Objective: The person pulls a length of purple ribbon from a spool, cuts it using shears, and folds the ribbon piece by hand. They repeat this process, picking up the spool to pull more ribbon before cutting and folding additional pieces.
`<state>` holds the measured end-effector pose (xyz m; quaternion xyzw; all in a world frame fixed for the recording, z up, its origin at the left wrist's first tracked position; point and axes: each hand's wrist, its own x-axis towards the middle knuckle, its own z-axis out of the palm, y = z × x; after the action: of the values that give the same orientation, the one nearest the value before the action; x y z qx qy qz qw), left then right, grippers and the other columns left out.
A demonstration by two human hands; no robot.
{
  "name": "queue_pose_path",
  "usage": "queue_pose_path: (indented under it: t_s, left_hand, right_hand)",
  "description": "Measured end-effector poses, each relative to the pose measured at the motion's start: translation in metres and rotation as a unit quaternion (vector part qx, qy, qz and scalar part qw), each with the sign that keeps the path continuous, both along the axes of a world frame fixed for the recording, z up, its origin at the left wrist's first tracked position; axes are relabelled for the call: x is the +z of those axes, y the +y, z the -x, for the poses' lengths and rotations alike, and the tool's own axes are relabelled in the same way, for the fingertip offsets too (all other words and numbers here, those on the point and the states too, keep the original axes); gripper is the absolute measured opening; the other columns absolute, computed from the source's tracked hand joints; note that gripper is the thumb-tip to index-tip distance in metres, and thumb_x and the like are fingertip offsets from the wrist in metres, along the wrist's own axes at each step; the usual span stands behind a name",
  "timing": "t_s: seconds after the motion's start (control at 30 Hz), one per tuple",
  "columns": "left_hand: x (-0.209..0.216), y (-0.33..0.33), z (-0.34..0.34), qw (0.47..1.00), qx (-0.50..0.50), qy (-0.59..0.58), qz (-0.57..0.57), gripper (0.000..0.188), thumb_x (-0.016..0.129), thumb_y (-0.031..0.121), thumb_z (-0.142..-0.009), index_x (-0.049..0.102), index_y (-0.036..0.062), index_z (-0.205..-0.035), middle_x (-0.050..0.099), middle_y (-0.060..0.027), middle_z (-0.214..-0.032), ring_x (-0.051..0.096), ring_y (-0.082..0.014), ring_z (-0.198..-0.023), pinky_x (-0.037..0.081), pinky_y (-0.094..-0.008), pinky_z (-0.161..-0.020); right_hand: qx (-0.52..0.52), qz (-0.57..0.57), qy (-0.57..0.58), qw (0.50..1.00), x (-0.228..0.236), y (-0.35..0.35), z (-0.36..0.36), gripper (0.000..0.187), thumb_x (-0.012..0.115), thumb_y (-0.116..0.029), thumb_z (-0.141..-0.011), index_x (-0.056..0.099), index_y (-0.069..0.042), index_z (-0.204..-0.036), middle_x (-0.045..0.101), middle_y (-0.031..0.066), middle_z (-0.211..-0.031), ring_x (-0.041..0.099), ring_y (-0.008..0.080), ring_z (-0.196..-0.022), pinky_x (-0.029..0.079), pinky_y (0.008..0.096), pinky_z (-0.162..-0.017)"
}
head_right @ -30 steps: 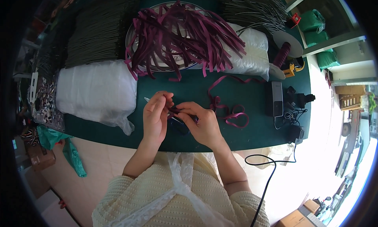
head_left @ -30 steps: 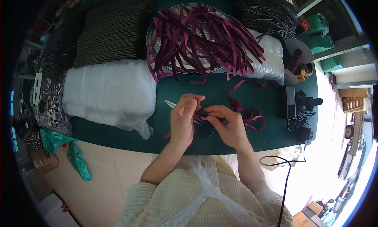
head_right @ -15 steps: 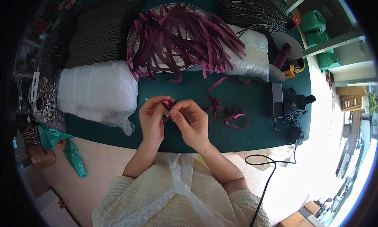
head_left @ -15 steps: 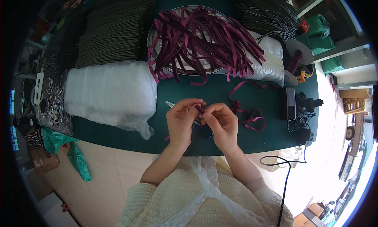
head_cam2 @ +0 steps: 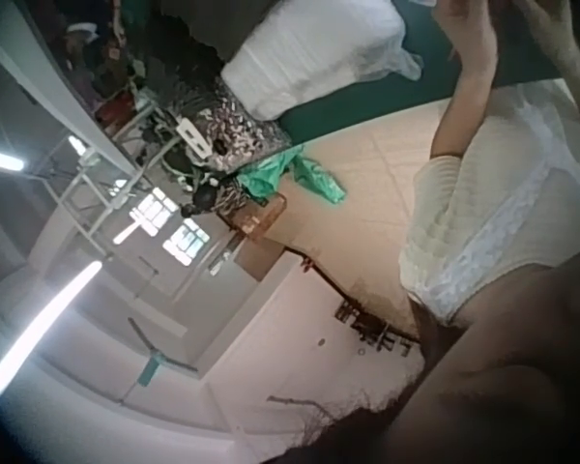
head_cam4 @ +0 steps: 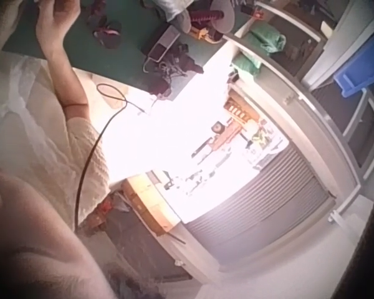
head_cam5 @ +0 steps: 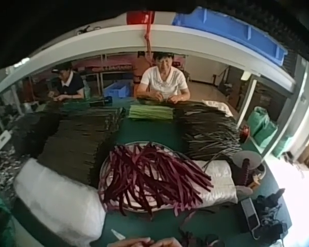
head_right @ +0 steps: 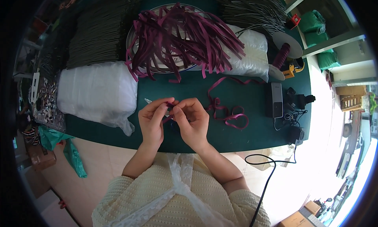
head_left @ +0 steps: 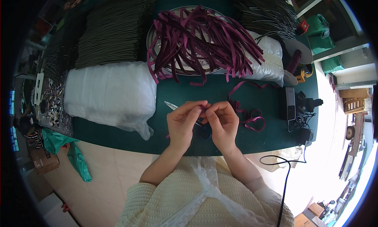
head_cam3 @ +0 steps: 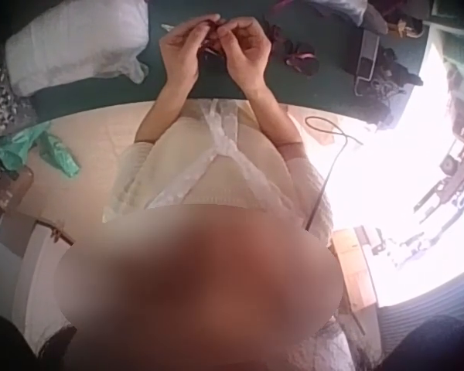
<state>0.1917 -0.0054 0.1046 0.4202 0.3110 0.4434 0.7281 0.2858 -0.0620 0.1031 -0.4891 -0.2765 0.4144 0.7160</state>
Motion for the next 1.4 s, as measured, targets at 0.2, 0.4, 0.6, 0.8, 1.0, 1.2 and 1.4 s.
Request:
queue_pose_path:
  t_s: [0.2, 0.4, 0.6, 0.8, 1.0, 1.2, 1.4]
  left_hand:
    - [-0.003, 0.000, 0.002, 0.999, -0.006, 0.013, -0.033, 0.020, 0.052, 0.003, -0.085, 0.063, -0.0050, -0.100, 0.064, -0.0137, -0.093, 0.062, -0.0188, -0.085, 0.048, -0.0258, -0.078]
    - [-0.003, 0.000, 0.003, 0.998, -0.010, 0.009, -0.063, 0.021, 0.053, 0.003, -0.084, 0.063, -0.0052, -0.101, 0.064, -0.0133, -0.093, 0.062, -0.0179, -0.086, 0.048, -0.0248, -0.077]
    - [-0.008, 0.000, 0.003, 0.998, -0.002, 0.032, -0.051, 0.019, 0.055, -0.003, -0.082, 0.063, -0.0046, -0.099, 0.064, -0.0119, -0.093, 0.063, -0.0168, -0.084, 0.052, -0.0241, -0.074]
    - [-0.007, 0.000, 0.002, 0.998, 0.001, 0.031, -0.061, 0.018, 0.058, -0.002, -0.082, 0.063, -0.0041, -0.099, 0.064, -0.0110, -0.091, 0.063, -0.0166, -0.082, 0.052, -0.0242, -0.072]
    - [-0.002, 0.002, 0.004, 1.000, -0.002, 0.020, 0.004, 0.016, 0.059, -0.004, -0.080, 0.065, -0.0026, -0.095, 0.064, -0.0104, -0.094, 0.058, -0.0140, -0.088, 0.045, -0.0225, -0.079]
    - [0.018, 0.029, 0.011, 0.949, 0.009, 0.134, -0.287, 0.013, 0.065, 0.002, -0.072, 0.069, 0.0038, -0.085, 0.064, -0.0062, -0.096, 0.053, -0.0210, -0.100, 0.042, -0.0313, -0.084]
    - [0.060, 0.038, 0.018, 0.904, -0.025, 0.168, -0.392, 0.014, 0.068, 0.006, -0.067, 0.070, 0.0063, -0.081, 0.064, -0.0058, -0.094, 0.051, -0.0235, -0.102, 0.041, -0.0332, -0.086]
  right_hand:
    - [-0.025, 0.000, -0.007, 1.000, -0.002, 0.001, 0.001, 0.007, 0.056, 0.000, -0.085, 0.050, 0.002, -0.089, 0.061, 0.0065, -0.081, 0.060, 0.0093, -0.075, 0.048, 0.0210, -0.066]
    - [-0.028, 0.010, -0.006, 1.000, 0.000, 0.000, 0.002, 0.007, 0.056, 0.001, -0.085, 0.051, 0.002, -0.089, 0.061, 0.0058, -0.079, 0.059, 0.0084, -0.073, 0.047, 0.0201, -0.065]
    - [-0.027, 0.000, 0.009, 1.000, -0.002, 0.001, 0.005, 0.006, 0.056, 0.000, -0.085, 0.051, 0.002, -0.088, 0.060, 0.0047, -0.078, 0.056, 0.0068, -0.068, 0.046, 0.0191, -0.063]
    - [-0.027, 0.007, 0.011, 1.000, -0.002, 0.000, 0.005, 0.006, 0.055, 0.000, -0.085, 0.051, 0.002, -0.089, 0.060, 0.0045, -0.079, 0.056, 0.0069, -0.068, 0.046, 0.0194, -0.063]
    - [-0.006, 0.009, -0.003, 1.000, -0.001, 0.001, 0.002, 0.008, 0.056, 0.000, -0.085, 0.050, 0.001, -0.090, 0.060, 0.0036, -0.080, 0.057, 0.0074, -0.071, 0.045, 0.0193, -0.065]
    - [0.118, -0.008, -0.114, 0.986, 0.009, 0.005, -0.018, 0.034, 0.061, -0.004, -0.081, 0.049, 0.001, -0.112, 0.064, 0.0088, -0.083, 0.061, 0.0126, -0.080, 0.046, 0.0245, -0.075]
    - [0.159, -0.021, -0.270, 0.949, 0.035, 0.008, -0.033, 0.030, 0.064, -0.005, -0.077, 0.058, 0.001, -0.105, 0.065, 0.0101, -0.083, 0.064, 0.0164, -0.078, 0.050, 0.0276, -0.073]
